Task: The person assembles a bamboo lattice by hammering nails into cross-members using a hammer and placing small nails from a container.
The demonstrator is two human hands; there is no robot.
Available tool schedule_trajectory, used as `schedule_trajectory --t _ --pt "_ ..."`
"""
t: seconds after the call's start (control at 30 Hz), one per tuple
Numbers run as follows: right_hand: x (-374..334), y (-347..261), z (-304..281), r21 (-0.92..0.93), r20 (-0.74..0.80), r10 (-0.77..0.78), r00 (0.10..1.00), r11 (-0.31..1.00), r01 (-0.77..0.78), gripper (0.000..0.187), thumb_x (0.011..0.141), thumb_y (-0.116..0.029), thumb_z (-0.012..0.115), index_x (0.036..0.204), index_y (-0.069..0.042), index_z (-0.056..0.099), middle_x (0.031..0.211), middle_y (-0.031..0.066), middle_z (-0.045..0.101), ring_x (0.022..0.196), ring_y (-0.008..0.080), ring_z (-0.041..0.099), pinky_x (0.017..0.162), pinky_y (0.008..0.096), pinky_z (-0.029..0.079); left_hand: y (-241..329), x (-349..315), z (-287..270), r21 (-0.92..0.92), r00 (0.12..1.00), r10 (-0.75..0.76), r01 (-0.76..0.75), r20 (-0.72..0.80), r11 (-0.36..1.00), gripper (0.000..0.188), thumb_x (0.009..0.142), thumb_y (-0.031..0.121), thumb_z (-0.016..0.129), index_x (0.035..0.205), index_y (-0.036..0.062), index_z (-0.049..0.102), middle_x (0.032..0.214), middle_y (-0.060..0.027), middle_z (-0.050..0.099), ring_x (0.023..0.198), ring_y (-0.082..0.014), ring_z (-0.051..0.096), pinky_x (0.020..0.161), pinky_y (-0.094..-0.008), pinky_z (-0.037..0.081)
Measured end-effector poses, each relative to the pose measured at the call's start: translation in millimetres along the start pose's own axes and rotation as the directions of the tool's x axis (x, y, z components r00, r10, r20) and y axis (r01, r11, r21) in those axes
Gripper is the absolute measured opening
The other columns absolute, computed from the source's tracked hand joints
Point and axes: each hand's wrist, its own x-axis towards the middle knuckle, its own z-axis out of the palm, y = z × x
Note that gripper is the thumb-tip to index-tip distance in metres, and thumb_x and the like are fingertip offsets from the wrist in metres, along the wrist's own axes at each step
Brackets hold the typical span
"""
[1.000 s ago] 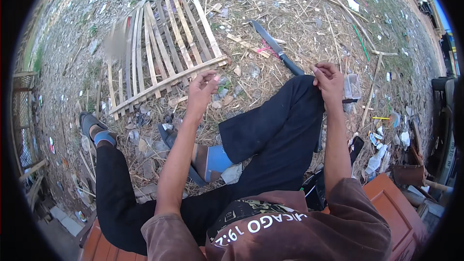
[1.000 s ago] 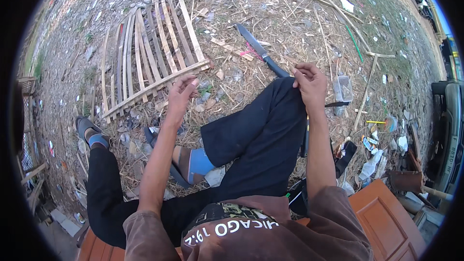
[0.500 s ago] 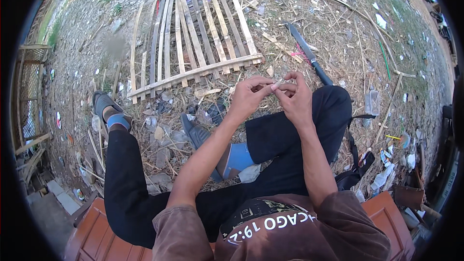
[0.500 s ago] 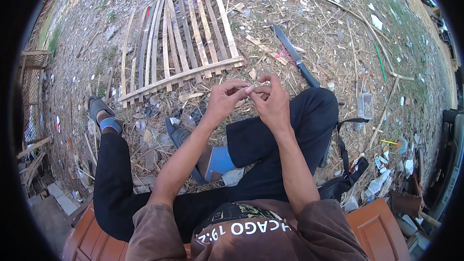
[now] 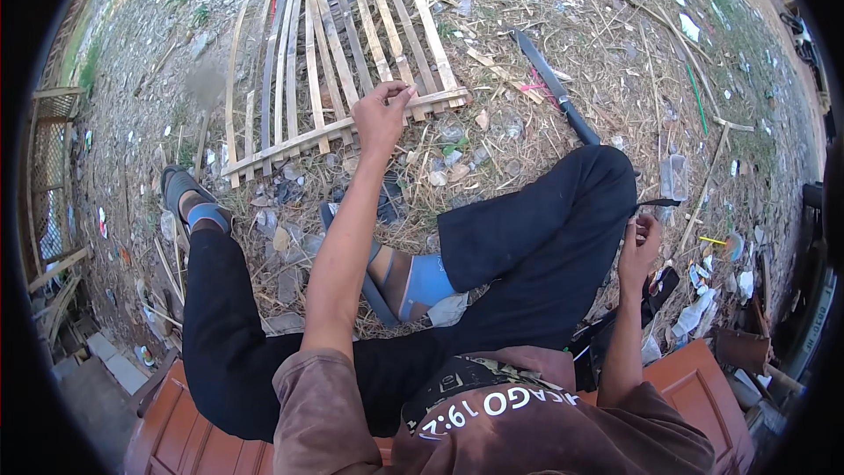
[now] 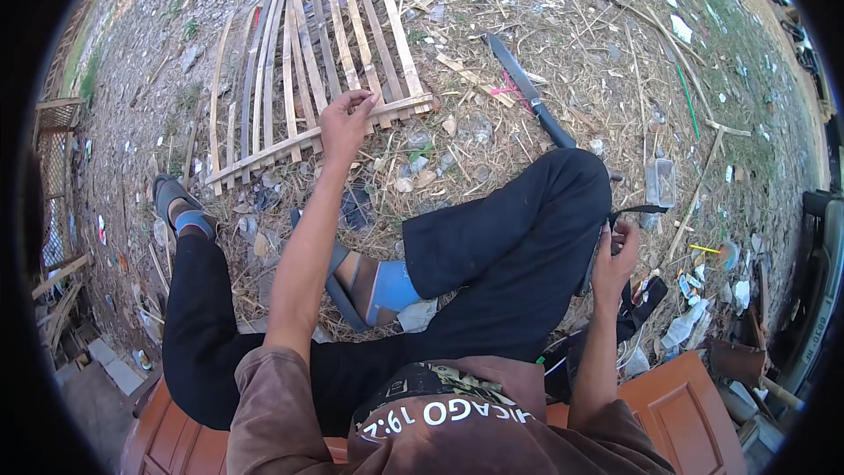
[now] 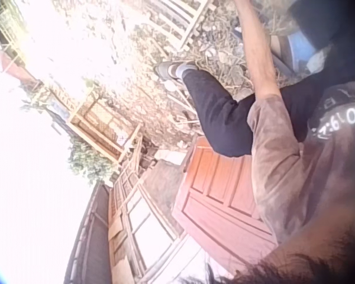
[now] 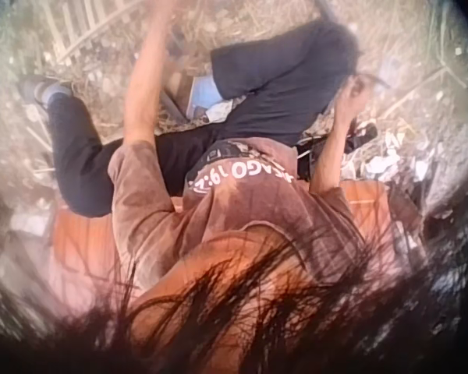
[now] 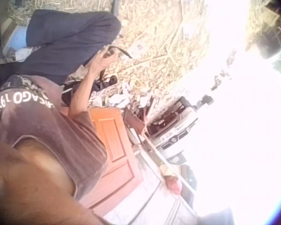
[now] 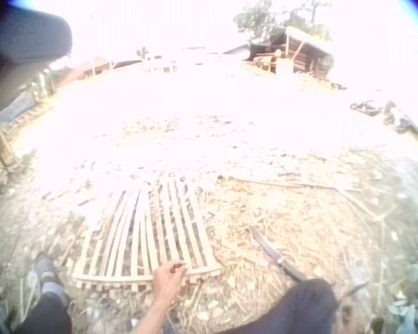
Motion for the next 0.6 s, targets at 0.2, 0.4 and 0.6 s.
schedule_trajectory --t 0.2,0.4,0.6 --pt "-45 64 8 -0.275 0.167 -0.091 0.982 0.952 0.135 0.06 0.087 -0.018 0.069 0.137 0.004 0.043 0.127 0.0264 0.052 0.122 0.0452 0.048 0.104 0.0472 0.038 -7 -3 10 0.164 0.999 -0.039 0.041 -0.013 0.986 0.025 0.086 0.03 0.078 0.098 0.0077 0.079 0.084 -0.0062 0.076 0.08 -0.0151 0.068 0.088 -0.0315 0.039" --pt "-39 73 13 -0.309 0.186 -0.026 0.982 0.947 0.083 0.057 0.087 -0.017 0.067 0.136 0.003 0.047 0.123 0.0261 0.052 0.116 0.0451 0.052 0.099 0.0463 0.042 -10 -1 7 0.145 0.999 -0.032 0.032 -0.002 0.989 0.026 0.084 0.022 0.082 0.098 0.0014 0.078 0.082 -0.006 0.077 0.076 -0.0105 0.07 0.075 -0.023 0.053" --pt "-27 81 -4 -0.338 0.139 -0.024 0.99 0.939 0.07 0.042 0.09 -0.014 0.065 0.126 0.003 0.055 0.112 0.0258 0.06 0.106 0.0439 0.059 0.095 0.0468 0.046 -11 -6 8 0.095 1.0 -0.005 0.002 0.029 0.996 0.033 0.086 0.041 0.076 0.098 0.0102 0.08 0.082 -0.0065 0.076 0.086 -0.0191 0.066 0.104 -0.0406 0.024"
